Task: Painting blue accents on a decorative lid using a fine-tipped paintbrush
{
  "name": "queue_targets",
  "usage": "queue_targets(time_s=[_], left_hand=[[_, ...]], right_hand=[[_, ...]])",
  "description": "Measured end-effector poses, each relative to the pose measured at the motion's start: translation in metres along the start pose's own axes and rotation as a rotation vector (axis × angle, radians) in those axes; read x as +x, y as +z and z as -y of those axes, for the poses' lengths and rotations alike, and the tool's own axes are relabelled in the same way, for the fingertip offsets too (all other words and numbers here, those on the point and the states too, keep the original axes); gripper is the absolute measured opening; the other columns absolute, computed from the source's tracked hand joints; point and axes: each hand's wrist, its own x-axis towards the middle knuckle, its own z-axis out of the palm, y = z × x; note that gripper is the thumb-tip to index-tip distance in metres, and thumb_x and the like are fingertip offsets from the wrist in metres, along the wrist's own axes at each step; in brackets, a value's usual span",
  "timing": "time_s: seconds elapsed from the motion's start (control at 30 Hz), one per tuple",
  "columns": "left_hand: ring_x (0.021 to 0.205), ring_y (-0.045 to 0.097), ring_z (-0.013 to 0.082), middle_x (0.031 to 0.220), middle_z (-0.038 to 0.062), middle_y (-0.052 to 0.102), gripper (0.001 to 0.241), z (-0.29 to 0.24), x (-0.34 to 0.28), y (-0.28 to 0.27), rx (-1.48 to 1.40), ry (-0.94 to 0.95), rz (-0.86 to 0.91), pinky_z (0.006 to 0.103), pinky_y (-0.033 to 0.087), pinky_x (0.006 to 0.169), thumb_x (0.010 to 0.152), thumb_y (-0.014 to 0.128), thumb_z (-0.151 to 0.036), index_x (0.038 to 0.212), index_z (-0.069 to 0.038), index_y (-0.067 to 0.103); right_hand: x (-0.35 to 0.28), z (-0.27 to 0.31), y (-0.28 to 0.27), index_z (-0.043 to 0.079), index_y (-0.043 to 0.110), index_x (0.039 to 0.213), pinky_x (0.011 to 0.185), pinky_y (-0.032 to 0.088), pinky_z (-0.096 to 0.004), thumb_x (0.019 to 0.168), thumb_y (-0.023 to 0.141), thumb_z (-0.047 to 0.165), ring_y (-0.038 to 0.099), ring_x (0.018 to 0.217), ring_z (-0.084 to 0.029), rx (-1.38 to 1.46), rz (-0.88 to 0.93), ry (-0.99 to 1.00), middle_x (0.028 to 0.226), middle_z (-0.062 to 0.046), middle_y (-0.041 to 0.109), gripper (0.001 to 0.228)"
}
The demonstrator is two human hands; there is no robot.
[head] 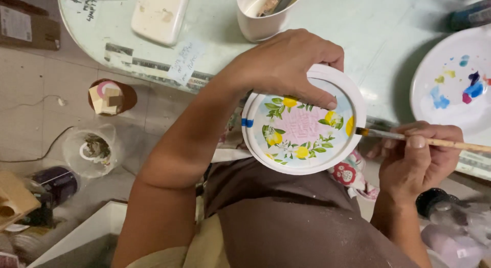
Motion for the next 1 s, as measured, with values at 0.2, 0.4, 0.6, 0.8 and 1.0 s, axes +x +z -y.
queue_targets(time_s=[0.2, 0.4, 0.6, 0.8, 1.0], left_hand=[[0.065, 0.055, 0.0136, 0.070, -0.005, 0.063, 0.031, -0.0035, 0.0020, -0.0003, 0.000, -0.016, 0.020, 0.0326, 0.035, 0.053, 0.067, 0.068, -0.045, 0.084, -0.020, 0.061], [0.068, 0.056, 0.0140, 0.072, -0.005, 0.064, 0.032, -0.0067, 0.0034, -0.0019, 0.021, -0.086, 0.051, 0.0336, 0.036, 0.055, 0.066, 0.066, -0.045, 0.087, -0.021, 0.061], [0.068, 0.056, 0.0137, 0.070, -0.005, 0.063, 0.031, -0.0072, 0.0034, -0.0022, 0.025, -0.104, 0.058, 0.0335, 0.036, 0.056, 0.066, 0.066, -0.045, 0.086, -0.021, 0.062], [0.068, 0.056, 0.0136, 0.070, -0.005, 0.063, 0.032, -0.0076, 0.0037, -0.0026, 0.027, -0.109, 0.066, 0.0334, 0.036, 0.055, 0.066, 0.066, -0.045, 0.086, -0.021, 0.061], [0.065, 0.053, 0.0137, 0.067, -0.005, 0.061, 0.032, -0.0084, 0.0035, -0.0029, 0.031, -0.117, 0.068, 0.0337, 0.035, 0.056, 0.066, 0.066, -0.046, 0.086, -0.021, 0.061]], right_hand=[[0.0013, 0.0047, 0.0035, 0.007, 0.035, 0.092, 0.035, 0.039, -0.027, 0.093, 0.045, 0.019, 0.035, 0.044, -0.014, 0.011, -0.001, -0.001, 0.067, -0.012, 0.040, 0.015], [0.0060, 0.0039, 0.0039, 0.006, 0.038, 0.090, 0.032, 0.039, -0.026, 0.094, 0.044, 0.017, 0.037, 0.040, -0.013, 0.020, 0.053, -0.098, 0.067, -0.012, 0.044, 0.013], [0.0047, 0.0066, 0.0080, 0.005, 0.034, 0.090, 0.031, 0.036, -0.028, 0.093, 0.043, 0.019, 0.034, 0.037, -0.017, 0.006, 0.037, -0.062, 0.063, -0.015, 0.040, 0.017], [0.0066, 0.0060, 0.0060, 0.005, 0.034, 0.091, 0.030, 0.036, -0.026, 0.093, 0.044, 0.019, 0.034, 0.036, -0.016, -0.019, 0.037, -0.086, 0.066, -0.015, 0.042, 0.017], [0.0032, 0.0043, 0.0034, 0.008, 0.037, 0.090, 0.033, 0.040, -0.027, 0.092, 0.045, 0.019, 0.036, 0.044, -0.014, 0.038, -0.008, -0.037, 0.068, -0.013, 0.041, 0.014]])
